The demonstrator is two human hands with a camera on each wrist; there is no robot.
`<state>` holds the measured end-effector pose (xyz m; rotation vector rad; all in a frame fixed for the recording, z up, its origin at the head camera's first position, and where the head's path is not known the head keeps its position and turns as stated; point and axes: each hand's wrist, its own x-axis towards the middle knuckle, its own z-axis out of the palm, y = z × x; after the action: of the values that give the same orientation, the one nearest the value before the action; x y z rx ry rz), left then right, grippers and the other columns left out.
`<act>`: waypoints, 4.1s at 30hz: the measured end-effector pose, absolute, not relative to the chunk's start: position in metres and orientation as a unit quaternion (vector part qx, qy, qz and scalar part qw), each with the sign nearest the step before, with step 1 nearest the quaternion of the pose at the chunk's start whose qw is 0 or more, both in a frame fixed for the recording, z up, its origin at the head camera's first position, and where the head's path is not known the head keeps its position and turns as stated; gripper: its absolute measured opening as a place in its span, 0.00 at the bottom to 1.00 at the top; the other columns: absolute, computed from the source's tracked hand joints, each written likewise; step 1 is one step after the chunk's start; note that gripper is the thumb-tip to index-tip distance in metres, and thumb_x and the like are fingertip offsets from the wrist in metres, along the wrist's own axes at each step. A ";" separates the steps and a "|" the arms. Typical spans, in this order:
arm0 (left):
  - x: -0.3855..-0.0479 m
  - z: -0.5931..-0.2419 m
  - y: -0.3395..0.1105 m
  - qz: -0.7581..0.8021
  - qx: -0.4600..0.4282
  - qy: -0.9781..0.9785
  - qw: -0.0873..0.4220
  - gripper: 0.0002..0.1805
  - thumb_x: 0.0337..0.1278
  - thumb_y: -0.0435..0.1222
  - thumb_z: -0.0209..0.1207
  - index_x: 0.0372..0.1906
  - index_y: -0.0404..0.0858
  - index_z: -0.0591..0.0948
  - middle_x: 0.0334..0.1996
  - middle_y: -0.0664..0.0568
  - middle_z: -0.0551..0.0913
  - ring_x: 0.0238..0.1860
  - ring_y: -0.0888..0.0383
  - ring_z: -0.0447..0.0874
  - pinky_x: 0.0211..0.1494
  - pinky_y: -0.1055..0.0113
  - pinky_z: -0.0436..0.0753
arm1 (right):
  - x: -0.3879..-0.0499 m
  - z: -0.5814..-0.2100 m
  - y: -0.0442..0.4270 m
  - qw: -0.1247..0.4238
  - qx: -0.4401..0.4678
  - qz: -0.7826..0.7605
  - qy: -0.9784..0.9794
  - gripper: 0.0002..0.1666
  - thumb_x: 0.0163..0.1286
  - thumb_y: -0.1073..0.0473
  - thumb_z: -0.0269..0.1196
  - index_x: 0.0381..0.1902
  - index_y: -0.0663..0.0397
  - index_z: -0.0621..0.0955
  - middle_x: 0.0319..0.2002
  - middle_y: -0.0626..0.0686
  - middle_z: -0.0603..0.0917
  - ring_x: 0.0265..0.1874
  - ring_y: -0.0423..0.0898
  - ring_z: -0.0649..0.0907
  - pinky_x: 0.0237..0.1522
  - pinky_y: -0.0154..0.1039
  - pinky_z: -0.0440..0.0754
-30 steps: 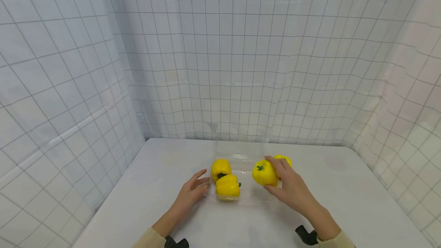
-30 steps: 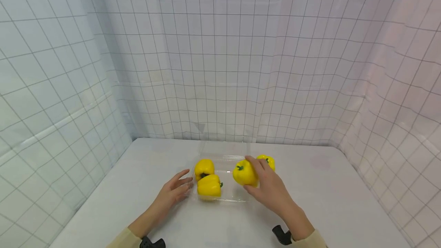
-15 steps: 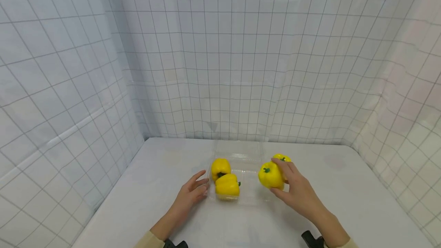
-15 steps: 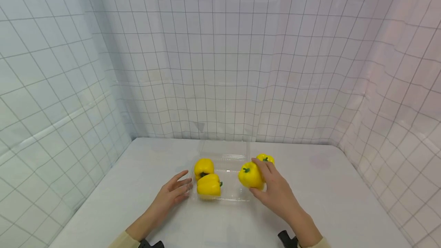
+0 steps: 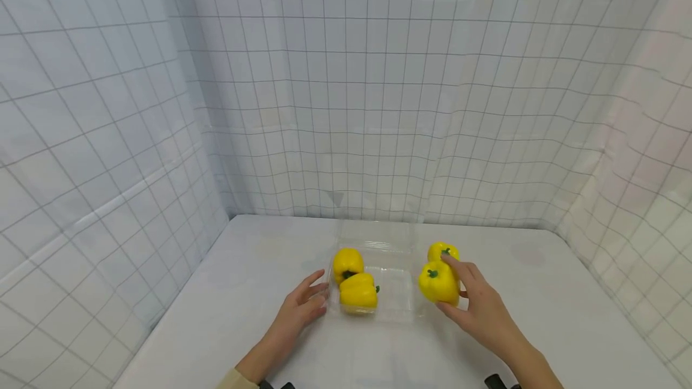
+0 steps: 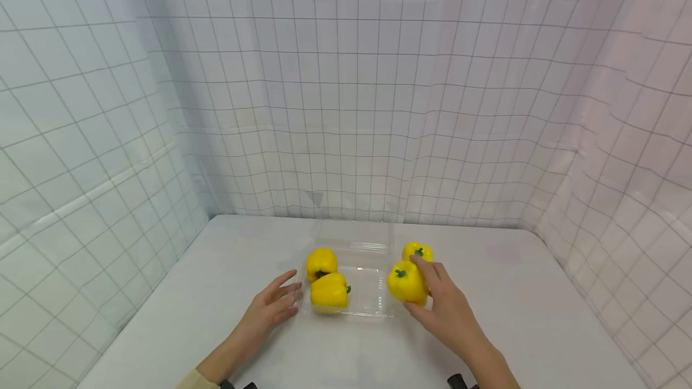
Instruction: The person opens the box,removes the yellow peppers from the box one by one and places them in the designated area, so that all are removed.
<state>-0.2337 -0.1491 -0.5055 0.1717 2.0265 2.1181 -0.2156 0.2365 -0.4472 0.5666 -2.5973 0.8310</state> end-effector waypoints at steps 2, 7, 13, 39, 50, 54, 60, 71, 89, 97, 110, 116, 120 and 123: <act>-0.234 -0.506 -0.149 0.716 0.058 0.688 0.104 0.35 0.74 0.39 0.55 0.80 0.43 0.57 0.72 0.34 0.65 0.71 0.40 0.66 0.66 0.51 0.76 | -0.215 -0.449 0.238 0.176 0.197 0.294 -0.918 0.54 0.54 0.55 0.80 0.75 0.43 0.65 0.61 0.49 0.72 0.58 0.53 0.79 0.44 0.40 0.87; -0.233 -0.504 -0.148 0.716 0.054 0.688 0.101 0.35 0.73 0.40 0.56 0.80 0.44 0.58 0.72 0.34 0.65 0.70 0.39 0.66 0.65 0.50 0.76 | -0.215 -0.452 0.243 0.177 0.193 0.298 -0.918 0.54 0.54 0.56 0.79 0.75 0.44 0.65 0.61 0.50 0.72 0.58 0.54 0.78 0.43 0.41 0.87; -0.232 -0.507 -0.149 0.720 0.051 0.685 0.103 0.35 0.73 0.42 0.57 0.79 0.46 0.59 0.72 0.34 0.65 0.70 0.40 0.66 0.66 0.52 0.76 | -0.217 -0.459 0.250 0.174 0.183 0.303 -0.919 0.54 0.53 0.58 0.80 0.75 0.44 0.65 0.61 0.50 0.72 0.57 0.53 0.78 0.42 0.42 0.88; -0.229 -0.511 -0.150 0.711 0.053 0.693 0.111 0.35 0.74 0.43 0.56 0.80 0.48 0.59 0.69 0.34 0.69 0.68 0.43 0.69 0.65 0.56 0.77 | -0.223 -0.486 0.265 0.115 0.137 0.373 -0.911 0.53 0.57 0.59 0.78 0.75 0.45 0.62 0.68 0.54 0.70 0.57 0.56 0.77 0.46 0.42 0.87; -0.234 -0.513 -0.151 0.708 0.061 0.694 0.115 0.34 0.74 0.43 0.55 0.80 0.49 0.58 0.70 0.35 0.68 0.69 0.43 0.68 0.65 0.56 0.77 | -0.229 -0.492 0.269 0.083 0.111 0.399 -0.906 0.52 0.58 0.59 0.77 0.74 0.47 0.60 0.69 0.59 0.68 0.61 0.63 0.77 0.49 0.42 0.86; -0.234 -0.512 -0.151 0.708 0.059 0.694 0.117 0.34 0.74 0.44 0.55 0.80 0.49 0.59 0.70 0.35 0.68 0.69 0.43 0.68 0.65 0.56 0.77 | -0.230 -0.492 0.269 0.065 0.097 0.412 -0.904 0.53 0.57 0.59 0.77 0.74 0.44 0.60 0.68 0.62 0.69 0.59 0.65 0.78 0.47 0.41 0.86; -0.233 -0.512 -0.151 0.705 0.060 0.697 0.117 0.35 0.73 0.46 0.56 0.80 0.49 0.58 0.70 0.35 0.68 0.70 0.43 0.68 0.65 0.56 0.77 | -0.230 -0.491 0.271 0.047 0.079 0.410 -0.907 0.53 0.58 0.53 0.77 0.74 0.35 0.59 0.65 0.66 0.70 0.54 0.62 0.82 0.45 0.44 0.87; -0.231 -0.509 -0.150 0.704 0.055 0.698 0.115 0.35 0.73 0.45 0.56 0.80 0.48 0.59 0.69 0.35 0.69 0.69 0.42 0.69 0.65 0.55 0.77 | -0.232 -0.495 0.272 0.046 0.072 0.401 -0.912 0.54 0.59 0.55 0.76 0.75 0.31 0.57 0.63 0.67 0.73 0.49 0.58 0.85 0.47 0.52 0.86; -0.233 -0.511 -0.152 0.706 0.058 0.696 0.119 0.35 0.73 0.46 0.56 0.80 0.50 0.59 0.70 0.36 0.69 0.69 0.43 0.68 0.65 0.57 0.77 | -0.232 -0.496 0.268 0.049 0.082 0.415 -0.905 0.56 0.56 0.56 0.78 0.75 0.31 0.59 0.63 0.66 0.72 0.49 0.56 0.85 0.44 0.41 0.87; -0.235 -0.513 -0.155 0.708 0.056 0.693 0.120 0.35 0.73 0.46 0.56 0.79 0.52 0.59 0.70 0.37 0.69 0.69 0.44 0.68 0.65 0.57 0.77 | -0.234 -0.496 0.265 0.051 0.071 0.421 -0.903 0.55 0.56 0.58 0.78 0.74 0.27 0.60 0.64 0.64 0.72 0.49 0.55 0.85 0.44 0.41 0.87; -0.235 -0.513 -0.153 0.704 0.055 0.697 0.124 0.36 0.72 0.48 0.57 0.80 0.51 0.59 0.70 0.36 0.68 0.69 0.44 0.69 0.65 0.56 0.77 | -0.231 -0.494 0.264 0.056 0.074 0.415 -0.905 0.56 0.57 0.57 0.78 0.76 0.29 0.59 0.65 0.64 0.71 0.50 0.55 0.84 0.45 0.40 0.87; -0.234 -0.512 -0.152 0.703 0.057 0.698 0.122 0.36 0.72 0.48 0.57 0.80 0.50 0.59 0.70 0.36 0.69 0.68 0.44 0.69 0.65 0.56 0.77 | -0.228 -0.490 0.266 0.073 0.088 0.393 -0.912 0.56 0.56 0.59 0.78 0.76 0.34 0.60 0.66 0.62 0.70 0.52 0.58 0.83 0.44 0.38 0.87; -0.234 -0.512 -0.152 0.705 0.058 0.697 0.120 0.36 0.73 0.47 0.56 0.80 0.50 0.59 0.70 0.35 0.69 0.68 0.44 0.70 0.65 0.57 0.77 | -0.226 -0.485 0.268 0.079 0.097 0.382 -0.916 0.55 0.57 0.59 0.77 0.77 0.37 0.60 0.65 0.60 0.70 0.52 0.58 0.82 0.44 0.38 0.87; -0.234 -0.512 -0.152 0.707 0.060 0.695 0.120 0.36 0.73 0.47 0.56 0.80 0.49 0.59 0.70 0.35 0.68 0.68 0.44 0.70 0.65 0.57 0.77 | -0.224 -0.480 0.270 0.084 0.103 0.371 -0.919 0.55 0.58 0.58 0.77 0.77 0.37 0.60 0.64 0.59 0.70 0.52 0.57 0.82 0.44 0.40 0.87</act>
<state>-0.2335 -0.1516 -0.5121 0.1753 2.0298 2.0658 -0.2241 0.2700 -0.4803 0.3075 -2.7423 1.1072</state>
